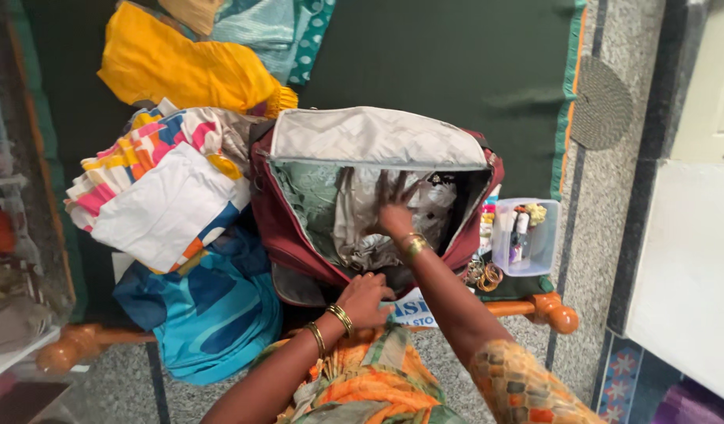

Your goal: The person folds and places multiple pieces of clothing into a maroon duffel bag. They handle shirts, pants, and other garments one at a time, arranging them inside the bag on a green surface.

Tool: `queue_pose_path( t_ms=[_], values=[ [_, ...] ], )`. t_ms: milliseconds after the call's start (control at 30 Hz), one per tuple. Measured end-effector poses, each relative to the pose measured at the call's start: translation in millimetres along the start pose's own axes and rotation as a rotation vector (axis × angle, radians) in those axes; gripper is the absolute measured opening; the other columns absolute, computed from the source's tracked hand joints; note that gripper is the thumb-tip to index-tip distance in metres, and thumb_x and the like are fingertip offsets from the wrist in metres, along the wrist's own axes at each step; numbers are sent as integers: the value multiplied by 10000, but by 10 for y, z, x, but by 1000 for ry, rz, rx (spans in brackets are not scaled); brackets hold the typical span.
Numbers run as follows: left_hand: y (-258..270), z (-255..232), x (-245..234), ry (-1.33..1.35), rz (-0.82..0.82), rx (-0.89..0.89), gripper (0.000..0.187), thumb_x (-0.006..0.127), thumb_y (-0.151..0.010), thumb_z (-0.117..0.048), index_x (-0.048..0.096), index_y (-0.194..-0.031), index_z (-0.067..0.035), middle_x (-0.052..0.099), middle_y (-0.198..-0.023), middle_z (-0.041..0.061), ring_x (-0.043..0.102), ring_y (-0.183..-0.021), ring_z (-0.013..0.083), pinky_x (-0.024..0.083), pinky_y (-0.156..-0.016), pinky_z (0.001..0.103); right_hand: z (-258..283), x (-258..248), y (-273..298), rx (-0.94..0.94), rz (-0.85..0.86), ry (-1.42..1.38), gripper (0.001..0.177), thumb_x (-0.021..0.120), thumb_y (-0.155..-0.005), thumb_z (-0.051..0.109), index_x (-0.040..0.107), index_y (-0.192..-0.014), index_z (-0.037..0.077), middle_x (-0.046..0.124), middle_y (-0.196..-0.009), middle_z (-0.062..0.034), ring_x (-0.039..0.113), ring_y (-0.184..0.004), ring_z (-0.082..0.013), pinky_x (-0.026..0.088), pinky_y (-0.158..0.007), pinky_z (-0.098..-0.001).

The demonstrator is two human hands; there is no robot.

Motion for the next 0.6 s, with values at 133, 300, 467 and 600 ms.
queue_pose_path(
  t_ms=[133, 300, 467, 600],
  values=[
    [15, -14, -32, 63, -18, -14, 316, 732, -797, -363, 786, -1007, -133, 610, -1030, 114, 550, -1061, 324, 429, -892, 463, -87, 649, -396, 355, 246, -41, 1361, 816, -703, 611, -6, -1668, 117, -97, -1689, -273, -149, -1444, -678, 180, -919, -923],
    [69, 1, -30, 9, 20, -43, 392, 725, -785, -381, 792, -1104, -164, 620, -1065, 144, 557, -1087, 339, 445, -918, 453, -185, 1165, -771, 615, 20, 261, 923, 667, -893, 425, 72, -1587, 300, -125, -1663, -128, -187, -1435, -651, 191, -914, -973],
    [139, -49, 8, -18, -19, -6, 483, 745, -776, -386, 748, -1188, -135, 616, -1103, 188, 544, -1090, 370, 437, -901, 471, -179, 993, -678, 589, 108, 146, 1265, 823, -717, 558, 29, -1653, 248, -137, -1698, -236, -171, -1425, -643, 189, -899, -910],
    [302, -78, -14, -19, -173, 69, 507, 731, -811, -363, 701, -1252, -116, 631, -1130, 171, 584, -1116, 355, 467, -963, 467, -165, 748, -490, 471, 96, -75, 1603, 949, -486, 602, -37, -1695, 232, -177, -1717, -231, -193, -1450, -631, 202, -929, -900]
  ],
)
Point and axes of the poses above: each hand's wrist, its own y-axis away from the middle knuckle, its own x-axis out of the palm, z = x × y, the point moved 7 cm from there along -y, towards the middle knuckle
